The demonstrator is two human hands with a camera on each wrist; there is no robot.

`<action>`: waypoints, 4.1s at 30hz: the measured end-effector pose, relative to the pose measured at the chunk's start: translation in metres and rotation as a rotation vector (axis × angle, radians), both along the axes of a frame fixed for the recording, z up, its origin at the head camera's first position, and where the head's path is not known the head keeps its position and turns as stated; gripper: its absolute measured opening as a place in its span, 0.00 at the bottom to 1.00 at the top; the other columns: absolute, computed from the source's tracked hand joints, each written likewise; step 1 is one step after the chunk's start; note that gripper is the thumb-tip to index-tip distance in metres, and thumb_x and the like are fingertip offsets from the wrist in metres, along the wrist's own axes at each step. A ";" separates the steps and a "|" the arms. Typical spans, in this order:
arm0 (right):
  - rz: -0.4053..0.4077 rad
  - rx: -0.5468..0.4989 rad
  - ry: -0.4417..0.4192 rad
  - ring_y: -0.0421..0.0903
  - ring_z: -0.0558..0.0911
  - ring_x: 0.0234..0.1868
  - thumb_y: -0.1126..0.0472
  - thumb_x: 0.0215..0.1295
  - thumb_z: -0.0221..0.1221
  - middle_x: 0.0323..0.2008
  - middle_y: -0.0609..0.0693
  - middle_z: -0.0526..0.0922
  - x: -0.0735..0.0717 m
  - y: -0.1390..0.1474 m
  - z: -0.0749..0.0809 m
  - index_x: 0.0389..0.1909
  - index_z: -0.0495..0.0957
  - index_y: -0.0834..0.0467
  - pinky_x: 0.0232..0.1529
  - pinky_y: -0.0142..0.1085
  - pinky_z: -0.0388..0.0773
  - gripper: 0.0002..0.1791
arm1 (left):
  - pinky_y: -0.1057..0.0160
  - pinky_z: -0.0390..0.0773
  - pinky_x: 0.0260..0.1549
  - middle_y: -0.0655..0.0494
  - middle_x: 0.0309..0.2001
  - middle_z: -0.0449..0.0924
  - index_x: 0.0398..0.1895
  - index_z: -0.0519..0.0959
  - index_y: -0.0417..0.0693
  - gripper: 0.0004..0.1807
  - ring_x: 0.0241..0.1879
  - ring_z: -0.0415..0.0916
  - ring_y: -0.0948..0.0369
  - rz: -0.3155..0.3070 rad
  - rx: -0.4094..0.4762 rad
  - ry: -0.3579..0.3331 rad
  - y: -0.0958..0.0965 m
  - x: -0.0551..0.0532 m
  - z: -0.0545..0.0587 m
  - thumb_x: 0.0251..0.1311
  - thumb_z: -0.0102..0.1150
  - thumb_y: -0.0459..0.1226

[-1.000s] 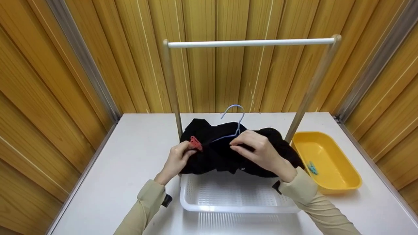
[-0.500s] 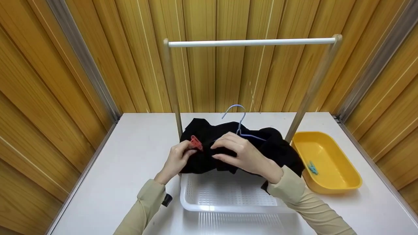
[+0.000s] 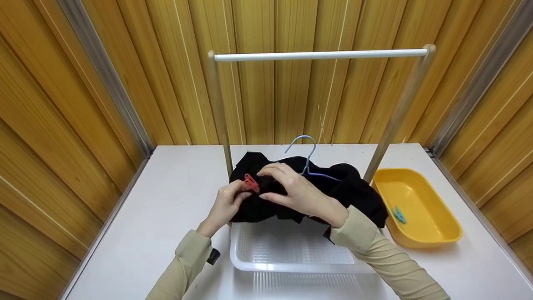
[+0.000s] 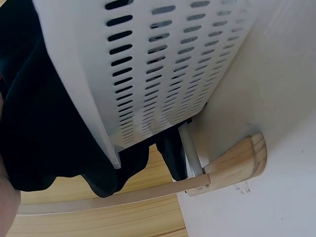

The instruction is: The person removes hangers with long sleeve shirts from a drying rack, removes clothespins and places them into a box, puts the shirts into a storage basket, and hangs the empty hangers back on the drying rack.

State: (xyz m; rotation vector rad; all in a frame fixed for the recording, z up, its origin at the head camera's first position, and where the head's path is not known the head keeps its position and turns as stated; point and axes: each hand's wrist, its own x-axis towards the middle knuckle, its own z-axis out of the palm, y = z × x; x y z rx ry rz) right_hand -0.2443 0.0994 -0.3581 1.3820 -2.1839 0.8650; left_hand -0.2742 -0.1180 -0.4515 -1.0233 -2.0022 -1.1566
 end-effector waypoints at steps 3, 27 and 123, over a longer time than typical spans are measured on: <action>-0.011 0.018 -0.021 0.44 0.66 0.54 0.54 0.59 0.60 0.51 0.52 0.70 -0.005 -0.005 0.000 0.52 0.69 0.63 0.54 0.35 0.62 0.24 | 0.63 0.74 0.28 0.55 0.28 0.77 0.30 0.76 0.40 0.08 0.28 0.75 0.59 -0.001 -0.003 -0.001 -0.001 -0.001 0.001 0.47 0.63 0.24; -0.174 0.238 -0.128 0.41 0.72 0.46 0.53 0.58 0.61 0.45 0.49 0.74 -0.027 -0.028 0.001 0.50 0.72 0.60 0.44 0.36 0.70 0.22 | 0.62 0.74 0.26 0.46 0.26 0.75 0.27 0.74 0.34 0.09 0.26 0.75 0.52 -0.006 -0.003 -0.030 0.007 0.024 0.032 0.44 0.60 0.17; 0.164 -0.474 -0.058 0.49 0.81 0.31 0.78 0.46 0.63 0.33 0.55 0.81 0.009 0.009 0.052 0.37 0.76 0.70 0.33 0.37 0.77 0.15 | 0.65 0.75 0.30 0.52 0.30 0.77 0.30 0.75 0.36 0.08 0.29 0.76 0.57 -0.050 0.022 -0.044 -0.003 0.001 -0.001 0.47 0.61 0.20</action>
